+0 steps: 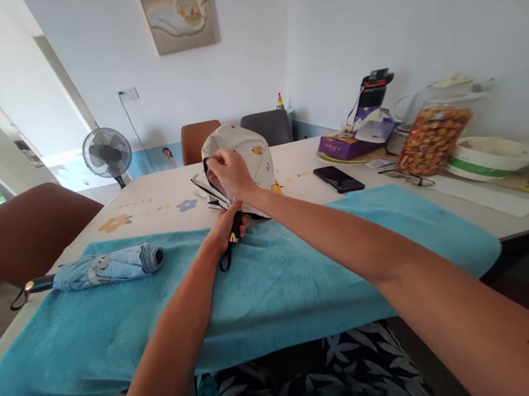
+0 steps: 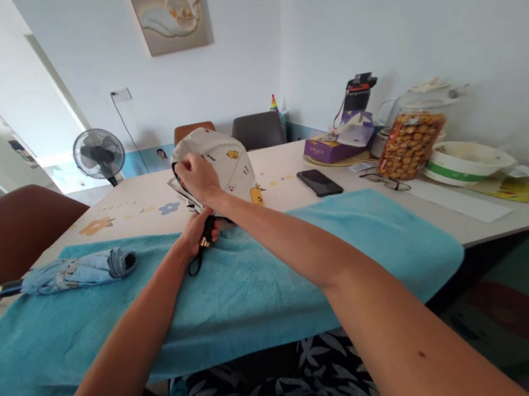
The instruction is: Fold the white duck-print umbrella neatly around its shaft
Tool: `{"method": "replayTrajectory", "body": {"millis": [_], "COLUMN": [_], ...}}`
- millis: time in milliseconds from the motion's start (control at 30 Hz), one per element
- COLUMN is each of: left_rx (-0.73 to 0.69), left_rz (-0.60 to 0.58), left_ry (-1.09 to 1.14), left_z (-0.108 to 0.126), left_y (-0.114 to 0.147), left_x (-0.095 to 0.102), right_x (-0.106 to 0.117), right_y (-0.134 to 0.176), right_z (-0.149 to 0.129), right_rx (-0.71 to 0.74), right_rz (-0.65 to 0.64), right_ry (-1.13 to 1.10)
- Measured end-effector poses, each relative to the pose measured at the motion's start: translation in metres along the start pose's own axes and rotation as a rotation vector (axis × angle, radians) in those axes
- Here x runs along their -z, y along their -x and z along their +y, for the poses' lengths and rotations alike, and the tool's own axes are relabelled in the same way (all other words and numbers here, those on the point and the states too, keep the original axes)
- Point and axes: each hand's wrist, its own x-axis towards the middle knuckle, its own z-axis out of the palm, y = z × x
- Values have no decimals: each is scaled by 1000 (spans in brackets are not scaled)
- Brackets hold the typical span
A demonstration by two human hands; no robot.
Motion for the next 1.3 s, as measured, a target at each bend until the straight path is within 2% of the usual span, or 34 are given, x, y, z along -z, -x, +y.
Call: {"method": "replayTrajectory", "body": {"millis": [100, 200, 300, 333, 433, 567, 600, 667, 733, 867, 1067, 1300], "left_rx": [95, 99, 112, 137, 121, -166, -201, -173, -81, 49, 72, 121], "left_rz": [-164, -319, -305, -287, -269, -304, -302, -268, -221, -220, -249, -325], "left_ry": [227, 523, 696, 730, 879, 1100, 1118, 1115, 1087, 949, 685, 592], "left_z": [11, 18, 18, 17, 14, 18, 19, 20, 19, 19, 23, 19], "left_y": [5, 9, 7, 6, 4, 8, 9, 10, 9, 7, 9, 15], "left_x": [4, 11, 18, 20, 26, 40, 44, 50, 51, 38, 20, 11], "right_x": [29, 64, 90, 94, 95, 85, 83, 80, 79, 77, 70, 70], "right_y": [0, 1, 11, 17, 38, 51, 52, 52, 51, 55, 65, 73], "right_z": [14, 41, 71, 80, 102, 117, 119, 121, 123, 123, 110, 101], "right_rx": [93, 63, -111, -138, -221, -391, -412, -435, -449, -398, -314, -392], "right_rz": [258, 456, 636, 642, 597, 489, 466, 437, 418, 340, 153, 61], "right_ry": [-45, -80, -27, -14, -6, -6, 4, 31, 48, 21, -27, 166]}}
